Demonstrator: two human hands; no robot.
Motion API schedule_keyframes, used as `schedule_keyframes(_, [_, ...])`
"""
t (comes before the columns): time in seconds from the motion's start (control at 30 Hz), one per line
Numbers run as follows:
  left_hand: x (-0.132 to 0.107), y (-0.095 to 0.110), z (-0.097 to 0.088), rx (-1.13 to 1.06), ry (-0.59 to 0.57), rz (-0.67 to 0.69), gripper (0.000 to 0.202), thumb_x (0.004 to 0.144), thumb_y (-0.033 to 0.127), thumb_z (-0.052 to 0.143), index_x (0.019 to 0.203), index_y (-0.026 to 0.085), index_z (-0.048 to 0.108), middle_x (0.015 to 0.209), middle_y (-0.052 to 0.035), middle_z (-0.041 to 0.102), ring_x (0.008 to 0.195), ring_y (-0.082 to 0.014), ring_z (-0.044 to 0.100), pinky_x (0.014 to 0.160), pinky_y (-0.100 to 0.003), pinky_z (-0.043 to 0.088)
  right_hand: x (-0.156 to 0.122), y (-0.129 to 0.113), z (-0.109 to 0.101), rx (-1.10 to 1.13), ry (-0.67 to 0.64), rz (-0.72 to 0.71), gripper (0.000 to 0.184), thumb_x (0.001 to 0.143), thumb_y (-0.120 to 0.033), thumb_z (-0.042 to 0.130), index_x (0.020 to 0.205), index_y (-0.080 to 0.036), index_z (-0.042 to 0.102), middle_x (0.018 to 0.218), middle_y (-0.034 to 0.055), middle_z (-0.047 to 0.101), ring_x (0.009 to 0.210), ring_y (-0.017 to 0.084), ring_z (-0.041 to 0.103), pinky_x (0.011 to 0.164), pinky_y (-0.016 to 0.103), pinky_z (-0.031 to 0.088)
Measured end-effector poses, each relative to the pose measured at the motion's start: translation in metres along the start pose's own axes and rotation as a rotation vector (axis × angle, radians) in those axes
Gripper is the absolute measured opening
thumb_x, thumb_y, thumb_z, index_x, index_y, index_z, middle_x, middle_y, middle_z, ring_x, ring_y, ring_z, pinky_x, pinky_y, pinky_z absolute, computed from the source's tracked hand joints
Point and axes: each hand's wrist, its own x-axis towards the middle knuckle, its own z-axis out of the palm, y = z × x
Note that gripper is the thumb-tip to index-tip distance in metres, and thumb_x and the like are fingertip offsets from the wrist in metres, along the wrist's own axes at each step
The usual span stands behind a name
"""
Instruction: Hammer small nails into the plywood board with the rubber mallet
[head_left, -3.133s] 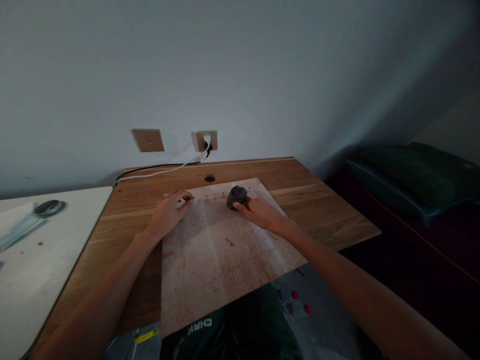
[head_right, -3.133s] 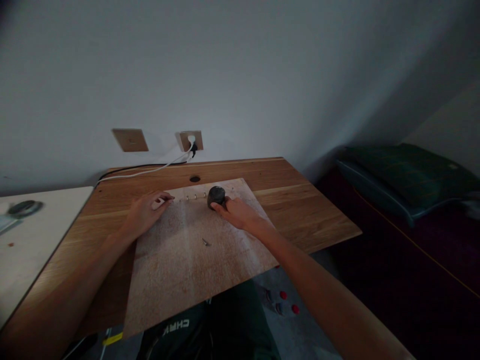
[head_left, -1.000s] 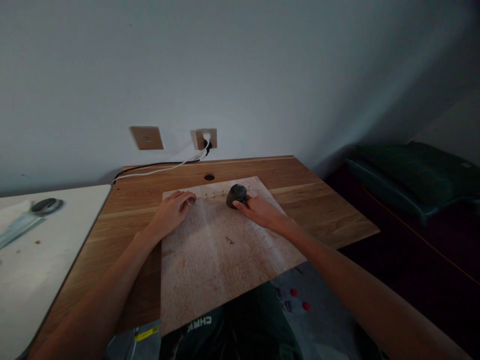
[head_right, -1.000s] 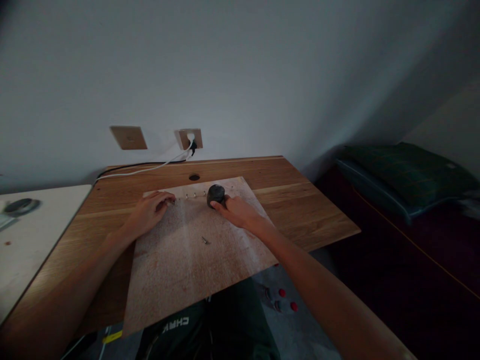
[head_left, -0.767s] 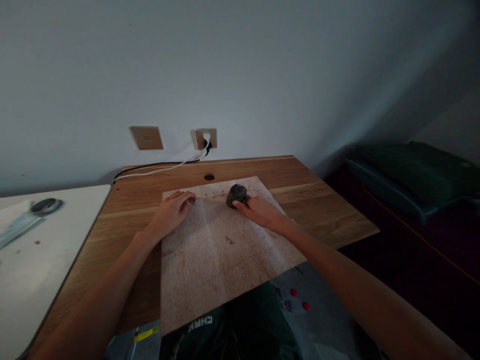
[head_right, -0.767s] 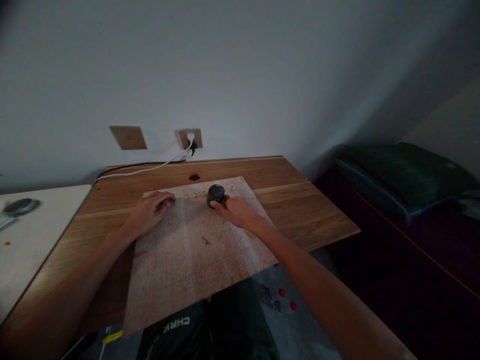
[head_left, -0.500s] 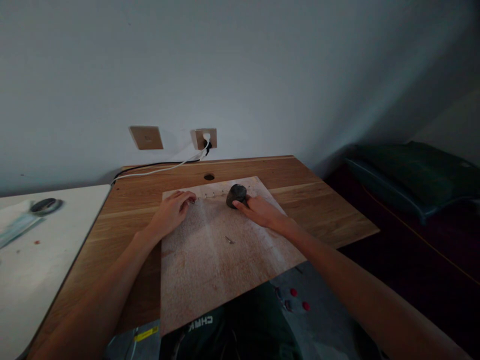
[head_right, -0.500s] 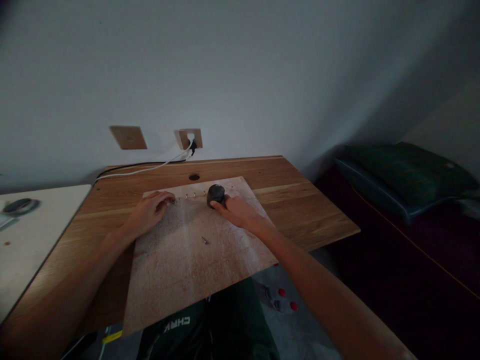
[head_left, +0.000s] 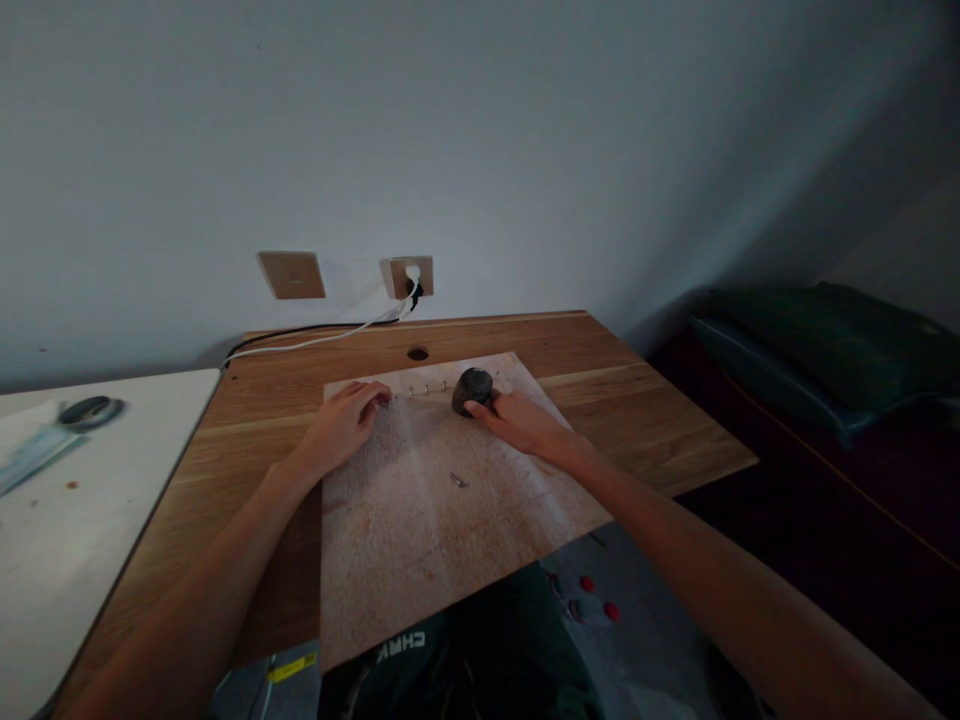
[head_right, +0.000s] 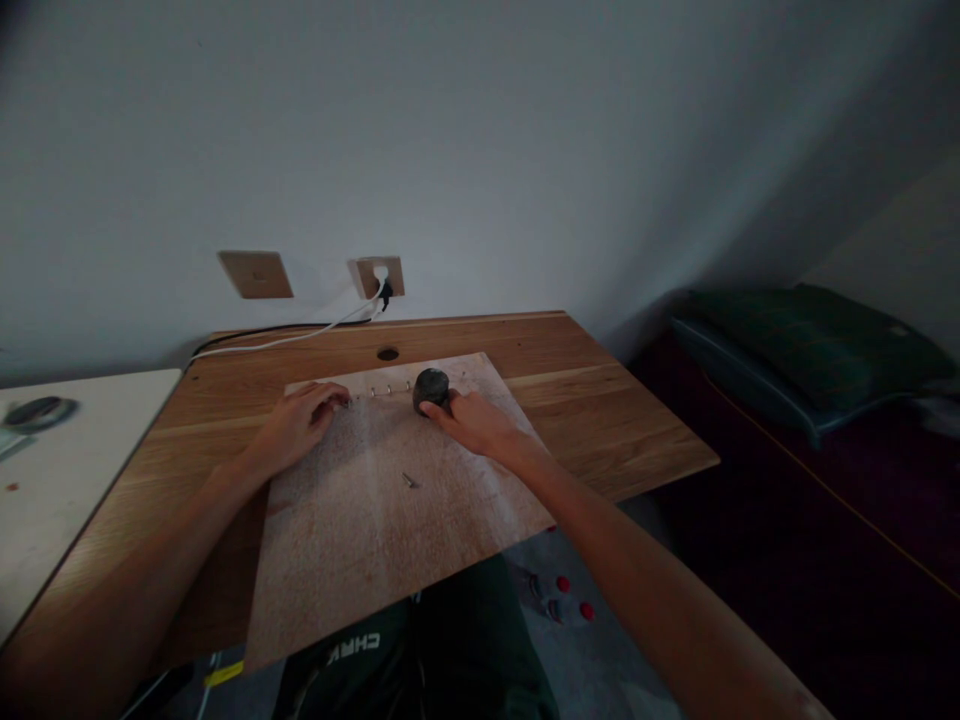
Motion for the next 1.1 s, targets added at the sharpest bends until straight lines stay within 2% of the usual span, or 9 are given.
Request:
schedule_keyframes(0.1, [-0.001,0.001,0.000,-0.018,-0.008,-0.008,0.026,0.090,0.015,0.051,0.107,0.023,0.069,0.108,-0.0073,0.075,0.099,-0.0237,0.072,0.097,-0.041,0.058,0.000,0.000,0.000,0.002,-0.002,0.005,0.075,0.113,-0.064,0.027,0.113,-0.009,0.078,0.099,0.0219,0.082,0.093,0.030,0.078,0.080,0.034,0.052])
schedule_keyframes(0.2, [0.000,0.002,-0.001,-0.032,-0.001,-0.029,0.017,0.092,0.026,0.060,0.105,0.023,0.070,0.109,-0.0068,0.075,0.094,-0.0231,0.072,0.094,-0.039,0.059,0.000,0.000,0.000,0.003,0.000,0.009,0.074,0.113,-0.063,0.027,0.115,-0.008,0.077,0.099,0.0217,0.082,0.093,0.030,0.078,0.078,0.033,0.052])
schedule_keyframes(0.3, [0.007,0.003,-0.003,-0.037,-0.008,-0.064,0.012,0.092,0.032,0.062,0.099,0.024,0.069,0.097,-0.0042,0.075,0.087,-0.0224,0.072,0.090,-0.038,0.059,-0.001,-0.001,-0.001,0.006,0.004,0.012,0.073,0.113,-0.063,0.028,0.118,-0.008,0.075,0.100,0.0214,0.082,0.093,0.030,0.078,0.077,0.032,0.051])
schedule_keyframes(0.53, [0.026,0.009,-0.001,-0.087,-0.006,-0.163,0.006,0.090,0.028,0.064,0.093,0.024,0.067,0.093,-0.0023,0.078,0.087,-0.0231,0.074,0.086,-0.037,0.058,0.001,0.003,0.002,0.030,0.017,-0.002,0.072,0.113,-0.064,0.030,0.121,-0.008,0.075,0.107,0.0221,0.082,0.099,0.031,0.078,0.080,0.033,0.052])
schedule_keyframes(0.7, [0.023,0.010,0.001,-0.095,-0.003,-0.160,0.003,0.091,0.024,0.064,0.092,0.024,0.066,0.089,-0.0013,0.077,0.084,-0.0218,0.073,0.086,-0.036,0.058,0.002,0.004,0.003,0.036,0.023,-0.016,0.069,0.113,-0.063,0.031,0.122,-0.010,0.074,0.111,0.0211,0.082,0.104,0.030,0.078,0.085,0.032,0.052])
schedule_keyframes(0.9, [0.022,0.011,0.001,-0.081,-0.004,-0.123,0.005,0.092,0.019,0.065,0.093,0.023,0.066,0.091,-0.0016,0.077,0.085,-0.0212,0.073,0.088,-0.036,0.057,0.001,0.002,0.004,0.018,0.026,-0.001,0.074,0.113,-0.064,0.029,0.117,-0.007,0.075,0.101,0.0232,0.082,0.092,0.031,0.078,0.077,0.034,0.051])
schedule_keyframes(1.1, [0.023,0.008,0.004,-0.052,0.002,-0.120,0.005,0.092,0.019,0.066,0.095,0.023,0.066,0.093,-0.0020,0.077,0.088,-0.0219,0.074,0.089,-0.037,0.057,0.001,0.002,0.003,0.006,0.027,0.003,0.074,0.113,-0.064,0.028,0.119,-0.007,0.075,0.102,0.0228,0.082,0.093,0.030,0.079,0.076,0.033,0.051])
